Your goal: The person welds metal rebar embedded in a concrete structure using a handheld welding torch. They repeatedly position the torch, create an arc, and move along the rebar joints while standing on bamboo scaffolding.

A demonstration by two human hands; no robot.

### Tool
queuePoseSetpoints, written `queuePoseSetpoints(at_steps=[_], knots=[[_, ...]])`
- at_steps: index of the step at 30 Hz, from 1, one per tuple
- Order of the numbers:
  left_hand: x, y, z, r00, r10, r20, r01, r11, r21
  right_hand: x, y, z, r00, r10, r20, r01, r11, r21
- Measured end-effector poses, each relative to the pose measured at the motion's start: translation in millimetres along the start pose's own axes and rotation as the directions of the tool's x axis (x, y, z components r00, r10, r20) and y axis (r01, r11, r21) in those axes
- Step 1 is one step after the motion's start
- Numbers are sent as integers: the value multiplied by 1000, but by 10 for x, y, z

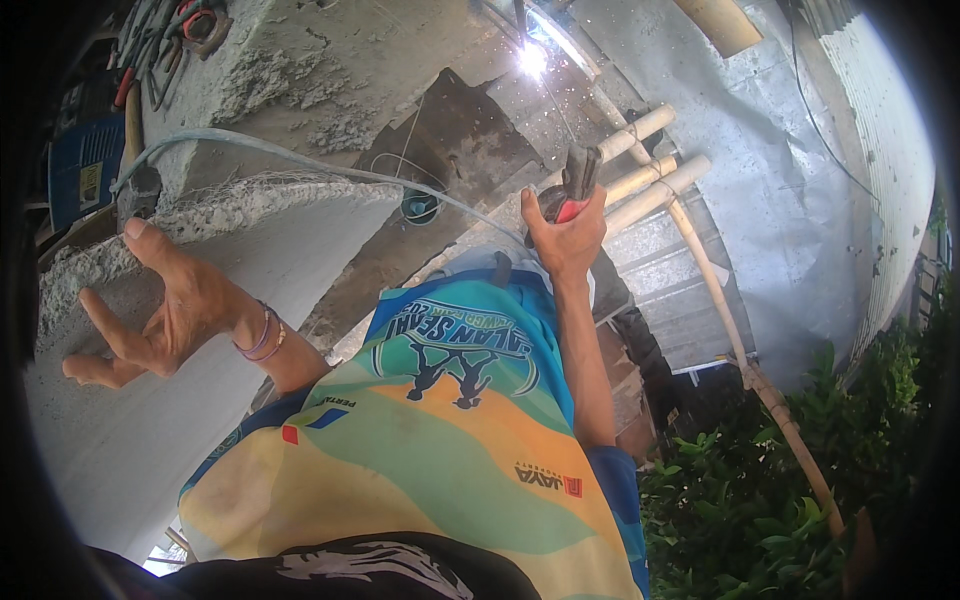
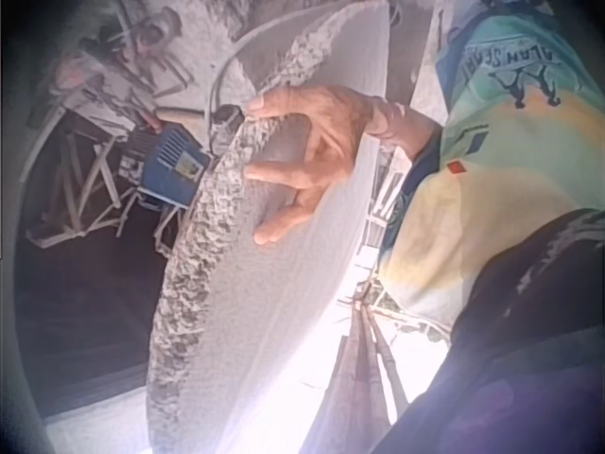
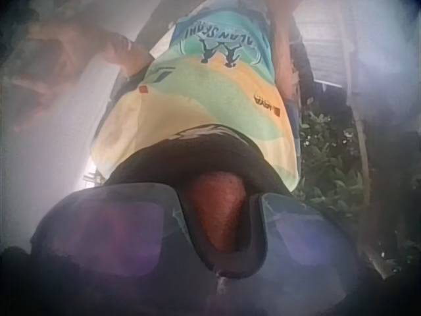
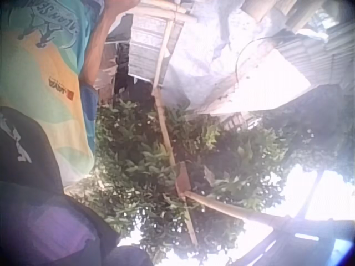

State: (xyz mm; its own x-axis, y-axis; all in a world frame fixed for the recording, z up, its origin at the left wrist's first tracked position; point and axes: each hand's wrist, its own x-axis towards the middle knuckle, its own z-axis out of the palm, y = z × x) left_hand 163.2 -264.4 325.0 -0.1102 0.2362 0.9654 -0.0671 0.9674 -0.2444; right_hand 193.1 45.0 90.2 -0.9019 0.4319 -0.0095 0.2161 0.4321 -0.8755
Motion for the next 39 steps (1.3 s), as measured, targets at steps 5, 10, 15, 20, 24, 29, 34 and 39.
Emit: queuePoseSetpoints(at_steps=[5,10,15,20,24,29,34,39], knots=[[35,-3,-19,998,52,35,-55,995,85,-86,8,-101,991,122,48,-119,990,-69],[39,105,-34,999,28,17,-29,996,87,-191,57,-308,989,127,79,-131,990,44],[12,216,-22,999,-12,35,7,990,140,-122,390,-598,983,170,68,-173,984,48],[-58,209,11,994,-105,-21,106,991,81,-2,755,-989,933,356,-61,-343,925,162],[-100,186,-59,995,-100,9,98,991,88,19,880,-1248,861,446,-243,-391,887,244],[-82,175,40,995,-79,-55,83,993,85,120,885,-1512,842,461,-281,-319,845,430],[-37,269,69,987,-124,-104,135,985,108,357,1005,-1667,873,424,-243,-284,845,453],[-51,298,108,979,-171,-109,186,971,147,783,1217,-1725,903,384,-193,-265,851,453]])
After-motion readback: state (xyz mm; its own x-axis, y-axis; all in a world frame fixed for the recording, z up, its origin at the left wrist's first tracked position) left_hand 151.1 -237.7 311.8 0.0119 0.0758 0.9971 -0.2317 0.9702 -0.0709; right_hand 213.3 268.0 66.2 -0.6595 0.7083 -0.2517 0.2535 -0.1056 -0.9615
